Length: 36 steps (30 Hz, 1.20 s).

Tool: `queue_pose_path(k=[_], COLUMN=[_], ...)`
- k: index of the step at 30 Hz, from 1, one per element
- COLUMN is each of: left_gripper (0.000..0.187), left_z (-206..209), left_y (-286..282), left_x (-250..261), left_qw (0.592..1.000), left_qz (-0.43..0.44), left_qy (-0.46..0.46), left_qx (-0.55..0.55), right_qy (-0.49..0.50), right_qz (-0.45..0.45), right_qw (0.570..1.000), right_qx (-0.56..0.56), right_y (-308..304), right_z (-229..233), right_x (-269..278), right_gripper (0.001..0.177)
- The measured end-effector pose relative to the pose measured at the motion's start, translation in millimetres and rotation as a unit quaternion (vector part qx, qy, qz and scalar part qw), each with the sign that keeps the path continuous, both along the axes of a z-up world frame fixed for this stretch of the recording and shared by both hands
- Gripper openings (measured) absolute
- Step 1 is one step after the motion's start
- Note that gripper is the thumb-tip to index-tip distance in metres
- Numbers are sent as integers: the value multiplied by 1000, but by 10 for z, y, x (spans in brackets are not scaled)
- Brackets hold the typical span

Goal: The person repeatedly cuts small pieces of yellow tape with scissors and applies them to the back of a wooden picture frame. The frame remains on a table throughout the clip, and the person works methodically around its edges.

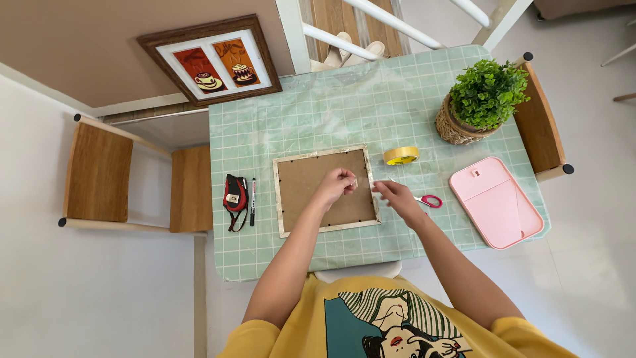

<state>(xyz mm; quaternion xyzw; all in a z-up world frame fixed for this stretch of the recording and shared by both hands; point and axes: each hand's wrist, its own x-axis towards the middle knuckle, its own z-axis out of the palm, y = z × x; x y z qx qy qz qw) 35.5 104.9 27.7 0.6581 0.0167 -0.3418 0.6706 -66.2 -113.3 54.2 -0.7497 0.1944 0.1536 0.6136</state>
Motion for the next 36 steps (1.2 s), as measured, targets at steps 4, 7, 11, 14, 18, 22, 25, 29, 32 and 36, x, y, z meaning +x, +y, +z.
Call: queue_pose_path(k=[4,7,11,14,18,22,25,29,32,36], left_gripper=[10,10,14,18,22,34,33,30,31,29], left_z=[63,87,42,-101,-331,-458,-437,-302,-156,-15], left_y=[121,248,497,628,763,946,1152,1140,1093,1104], left_x=[-52,-58,-92,-163,-213,-180,-206,-306,-410,-493], left_qw=[1000,999,997,995,989,973,972,983,977,981], left_qz=[-7,-5,34,69,115,170,176,153,130,149], left_qy=[-13,-27,-52,-63,-62,-89,-64,102,161,118], left_qx=[13,35,45,21,70,128,142,13,-58,-26], right_qy=[13,-37,-28,-36,-59,-67,-41,-47,-43,-21], right_qz=[33,30,-4,-12,0,6,-2,8,5,-1], right_qw=[997,993,996,998,998,998,997,989,988,990], right_qx=[63,111,83,46,22,19,58,143,148,138], right_y=[235,387,483,587,783,928,971,1051,1113,1188], right_z=[207,180,133,107,73,66,74,39,-21,-84], right_x=[150,221,267,277,311,319,297,280,271,249], right_gripper=[32,24,19,18,17,16,16,15,16,20])
